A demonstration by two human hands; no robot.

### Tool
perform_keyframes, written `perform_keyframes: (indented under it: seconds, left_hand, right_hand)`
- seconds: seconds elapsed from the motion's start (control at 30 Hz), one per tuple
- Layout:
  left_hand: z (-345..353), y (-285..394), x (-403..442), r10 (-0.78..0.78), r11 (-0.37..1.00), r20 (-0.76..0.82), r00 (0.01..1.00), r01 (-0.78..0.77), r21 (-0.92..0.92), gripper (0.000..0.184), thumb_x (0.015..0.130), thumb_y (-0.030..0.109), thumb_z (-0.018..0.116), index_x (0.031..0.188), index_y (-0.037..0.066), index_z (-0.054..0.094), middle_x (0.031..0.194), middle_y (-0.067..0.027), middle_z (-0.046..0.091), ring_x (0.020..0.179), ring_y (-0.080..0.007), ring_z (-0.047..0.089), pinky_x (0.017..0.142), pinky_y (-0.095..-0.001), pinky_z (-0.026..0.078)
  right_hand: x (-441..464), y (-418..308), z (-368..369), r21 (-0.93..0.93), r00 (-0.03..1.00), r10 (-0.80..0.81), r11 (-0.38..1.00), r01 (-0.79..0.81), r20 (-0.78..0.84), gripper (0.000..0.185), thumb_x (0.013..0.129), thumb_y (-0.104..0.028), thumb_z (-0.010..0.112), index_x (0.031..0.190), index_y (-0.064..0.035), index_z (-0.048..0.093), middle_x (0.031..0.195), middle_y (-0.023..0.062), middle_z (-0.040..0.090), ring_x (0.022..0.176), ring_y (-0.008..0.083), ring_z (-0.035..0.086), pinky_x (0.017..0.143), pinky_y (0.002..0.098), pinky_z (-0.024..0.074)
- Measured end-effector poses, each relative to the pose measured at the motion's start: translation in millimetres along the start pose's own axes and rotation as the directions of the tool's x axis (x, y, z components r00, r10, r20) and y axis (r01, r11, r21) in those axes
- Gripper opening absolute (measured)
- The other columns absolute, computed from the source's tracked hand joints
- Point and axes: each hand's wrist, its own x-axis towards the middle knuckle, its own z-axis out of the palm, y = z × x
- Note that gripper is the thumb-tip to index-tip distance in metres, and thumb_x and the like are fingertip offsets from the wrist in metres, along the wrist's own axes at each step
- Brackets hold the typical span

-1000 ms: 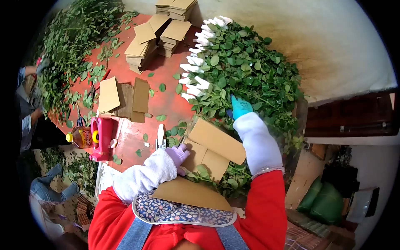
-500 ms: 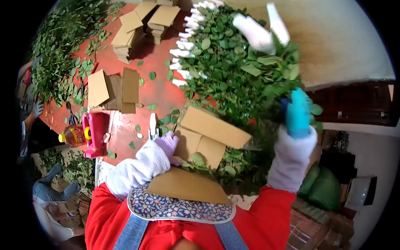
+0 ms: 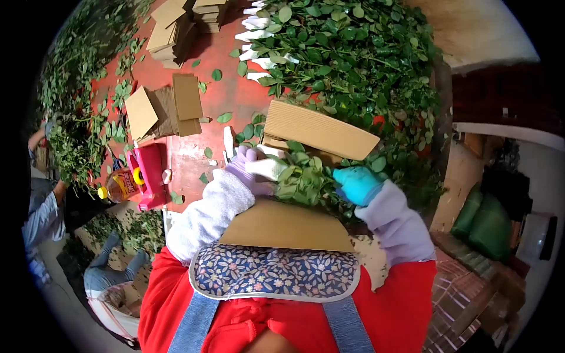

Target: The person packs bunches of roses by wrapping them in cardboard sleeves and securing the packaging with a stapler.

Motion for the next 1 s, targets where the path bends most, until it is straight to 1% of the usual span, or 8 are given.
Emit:
perform_keyframes:
  seconds: [0.1, 0.23, 0.33, 0.5, 0.57, 0.63, 0.7, 1.0]
  left_hand:
    - [-19.8, 15.7, -2.3, -0.198, 0.746, 0.128, 0.972, 0.234, -0.624, 0.071, 0.057, 0.026, 0.084, 0.12, 0.011, 0.057, 0.111, -0.0148, 0.055, 0.1, -0.0297, 0.059, 0.089, -0.0375, 0.049]
    - [-39.3, 27.2, -1.0, 0.132, 0.966, 0.072, 0.989, -0.112, -0.234, 0.064, 0.065, 0.019, 0.08, 0.124, 0.011, 0.056, 0.104, -0.0127, 0.06, 0.097, -0.0288, 0.062, 0.087, -0.0369, 0.05]
    - [-22.5, 20.8, 1.3, 0.161, 0.478, -0.023, 0.987, -0.098, -0.873, 0.062, 0.067, 0.014, 0.078, 0.124, 0.009, 0.055, 0.103, -0.0123, 0.06, 0.096, -0.0289, 0.062, 0.085, -0.0368, 0.051]
    - [-13.4, 18.6, 8.1, -0.199, 0.425, 0.214, 0.956, 0.281, -0.861, 0.052, 0.071, 0.013, 0.074, 0.119, 0.008, 0.056, 0.108, -0.0152, 0.06, 0.093, -0.0318, 0.062, 0.082, -0.0429, 0.051]
    - [-20.2, 15.1, 1.8, 0.483, 0.875, -0.151, 0.862, -0.468, 0.126, 0.053, 0.07, 0.024, 0.075, 0.117, 0.009, 0.058, 0.11, -0.0148, 0.06, 0.093, -0.0319, 0.061, 0.081, -0.0434, 0.051]
    - [-12.8, 14.8, 9.2, 0.518, 0.855, -0.233, 0.823, -0.498, 0.143, 0.052, 0.071, 0.032, 0.073, 0.116, 0.011, 0.059, 0.109, -0.013, 0.06, 0.095, -0.032, 0.06, 0.079, -0.0442, 0.05]
    - [-29.5, 27.6, 17.9, 0.328, 0.92, 0.224, 0.918, -0.364, 0.142, 0.051, 0.072, 0.03, 0.072, 0.117, 0.012, 0.06, 0.105, -0.0112, 0.059, 0.098, -0.0331, 0.057, 0.081, -0.0462, 0.048]
    - [-13.4, 24.0, 10.5, 0.347, 0.894, -0.008, 0.938, -0.328, 0.307, 0.068, 0.075, 0.038, 0.068, 0.136, 0.015, 0.046, 0.117, -0.0136, 0.057, 0.104, -0.0324, 0.057, 0.084, -0.0448, 0.047]
  right_hand:
    - [14.6, 54.5, 28.3, 0.141, 0.988, -0.111, 0.982, 0.125, -0.107, 0.027, 0.083, -0.008, 0.064, 0.11, -0.0062, 0.06, 0.089, 0.0164, 0.065, 0.082, 0.0314, 0.065, 0.071, 0.0399, 0.0507]
    - [-9.5, 17.4, -5.1, 0.02, 0.869, -0.312, 0.938, 0.345, -0.385, 0.05, 0.081, -0.011, 0.069, 0.128, -0.0053, 0.053, 0.1, 0.0175, 0.065, 0.092, 0.0336, 0.063, 0.081, 0.0408, 0.0507]
    - [-12.5, 19.4, -6.2, -0.107, 0.917, -0.233, 0.972, 0.209, -0.324, 0.049, 0.082, -0.012, 0.068, 0.128, -0.0063, 0.053, 0.108, 0.0179, 0.064, 0.098, 0.0348, 0.062, 0.085, 0.0416, 0.0499]
    - [-7.4, 28.4, 13.9, -0.046, 0.985, -0.148, 0.989, 0.144, -0.089, 0.045, 0.085, -0.019, 0.065, 0.128, -0.0115, 0.055, 0.106, 0.0178, 0.064, 0.096, 0.0358, 0.061, 0.085, 0.0424, 0.0486]
    - [-14.3, 10.5, -2.5, -0.004, 0.991, -0.11, 0.994, 0.11, -0.071, 0.044, 0.084, -0.019, 0.065, 0.127, -0.0114, 0.056, 0.101, 0.0167, 0.064, 0.093, 0.0349, 0.062, 0.082, 0.0424, 0.0488]
    - [-20.5, 4.1, -8.1, 0.025, 0.997, -0.064, 0.998, 0.065, -0.049, 0.043, 0.084, -0.019, 0.066, 0.126, -0.011, 0.057, 0.097, 0.0159, 0.064, 0.09, 0.0341, 0.062, 0.08, 0.0425, 0.049]
    - [-32.2, 3.3, -5.8, -0.085, 0.925, -0.207, 0.978, 0.189, -0.32, 0.044, 0.082, -0.017, 0.066, 0.124, -0.01, 0.057, 0.093, 0.0146, 0.063, 0.084, 0.033, 0.061, 0.075, 0.0422, 0.0485]
    - [-75.3, -59.1, -49.2, -0.513, 0.888, -0.066, 0.835, -0.201, -0.455, 0.055, 0.075, -0.011, 0.061, 0.129, -0.0084, 0.047, 0.084, 0.0131, 0.06, 0.074, 0.0295, 0.062, 0.065, 0.0405, 0.0507]
